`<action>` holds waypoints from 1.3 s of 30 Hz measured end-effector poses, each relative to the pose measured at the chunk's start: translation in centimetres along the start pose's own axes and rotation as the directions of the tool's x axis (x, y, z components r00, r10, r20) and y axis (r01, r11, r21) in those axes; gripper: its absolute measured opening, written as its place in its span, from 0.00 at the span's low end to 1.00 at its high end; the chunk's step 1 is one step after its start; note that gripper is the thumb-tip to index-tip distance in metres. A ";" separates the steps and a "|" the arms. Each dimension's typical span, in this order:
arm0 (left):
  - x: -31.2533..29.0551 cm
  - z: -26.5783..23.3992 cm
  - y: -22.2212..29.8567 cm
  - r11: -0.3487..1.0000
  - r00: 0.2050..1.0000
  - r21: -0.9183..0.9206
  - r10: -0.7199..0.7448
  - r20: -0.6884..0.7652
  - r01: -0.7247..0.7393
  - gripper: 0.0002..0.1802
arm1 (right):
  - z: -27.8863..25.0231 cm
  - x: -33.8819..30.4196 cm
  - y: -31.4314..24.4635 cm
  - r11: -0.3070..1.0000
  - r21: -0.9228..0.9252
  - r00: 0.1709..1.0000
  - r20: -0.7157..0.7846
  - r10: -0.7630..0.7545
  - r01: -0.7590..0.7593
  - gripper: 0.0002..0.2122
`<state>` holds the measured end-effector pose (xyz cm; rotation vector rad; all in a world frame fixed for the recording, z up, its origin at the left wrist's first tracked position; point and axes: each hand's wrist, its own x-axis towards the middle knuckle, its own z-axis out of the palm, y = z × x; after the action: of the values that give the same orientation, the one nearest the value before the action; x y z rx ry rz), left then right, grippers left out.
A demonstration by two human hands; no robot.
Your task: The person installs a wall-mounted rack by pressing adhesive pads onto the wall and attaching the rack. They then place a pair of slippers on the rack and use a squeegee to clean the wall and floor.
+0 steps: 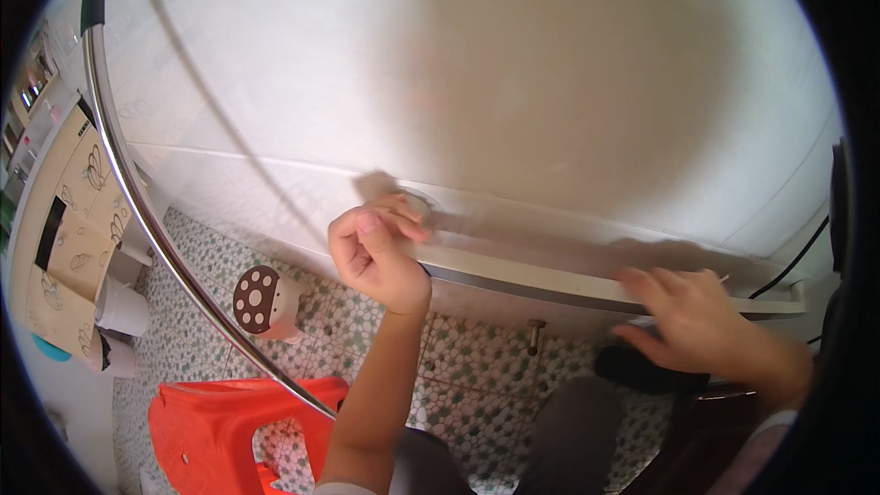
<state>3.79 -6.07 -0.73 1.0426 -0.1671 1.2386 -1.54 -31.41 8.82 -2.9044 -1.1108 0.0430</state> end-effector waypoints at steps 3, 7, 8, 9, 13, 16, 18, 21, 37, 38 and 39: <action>-0.2 0.0 -0.5 0.999 0.980 0.033 0.017 -0.199 -0.011 0.11 | 0.4 6.7 -3.5 0.978 0.179 0.991 0.058 -0.117 0.105 0.18; -0.6 -0.4 -0.6 0.983 0.952 -0.061 -0.182 -0.248 0.172 0.11 | 1.0 12.2 -7.3 0.966 0.239 0.974 0.174 -0.143 0.099 0.19; -0.6 -0.5 -0.6 0.987 0.969 -0.088 -0.148 -0.198 0.133 0.09 | 1.0 12.6 -7.8 0.980 0.193 0.966 0.244 -0.087 0.040 0.19; -0.6 -0.6 -0.7 0.989 0.983 -0.114 -0.111 -0.146 0.095 0.08 | 1.0 12.9 -8.2 0.984 0.177 0.962 0.265 -0.064 0.017 0.19; -0.1 -0.4 -1.1 0.976 0.998 -0.217 -0.008 -0.063 -0.006 0.04 | 0.8 13.4 -8.6 0.996 0.083 0.952 0.302 -0.038 0.013 0.19; 0.1 -0.4 -1.5 0.971 0.997 -0.237 0.026 -0.066 -0.041 0.05 | 0.8 13.9 -8.2 0.997 0.076 0.933 0.356 -0.050 0.024 0.19; 0.1 -0.5 -1.8 0.963 0.999 -0.269 0.019 -0.041 -0.030 0.05 | 1.0 14.1 -7.9 0.988 0.132 0.956 0.268 -0.118 0.085 0.18; 0.0 -0.8 -2.0 0.967 1.000 -0.252 0.015 -0.023 -0.020 0.05 | 1.4 14.2 -7.5 0.980 0.168 0.959 0.242 -0.149 0.110 0.17; 1.0 -1.4 -0.7 0.934 0.990 -0.329 -0.130 0.059 0.142 0.03 | 0.9 13.2 -10.3 0.963 0.247 0.965 0.259 0.045 -0.111 0.16; 0.9 -1.5 -0.7 0.939 0.990 -0.313 -0.131 0.052 0.141 0.03 | 0.7 13.4 -10.4 0.956 0.246 0.947 0.312 0.078 -0.160 0.17; 0.8 -1.4 -0.7 0.941 0.990 -0.309 -0.133 0.038 0.138 0.03 | 0.5 13.4 -10.5 0.975 0.190 0.951 0.305 0.056 -0.119 0.17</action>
<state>4.09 -4.42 -1.39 0.7761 -0.2889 1.0387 1.48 -14.64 8.59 -2.8162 -0.9401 0.5813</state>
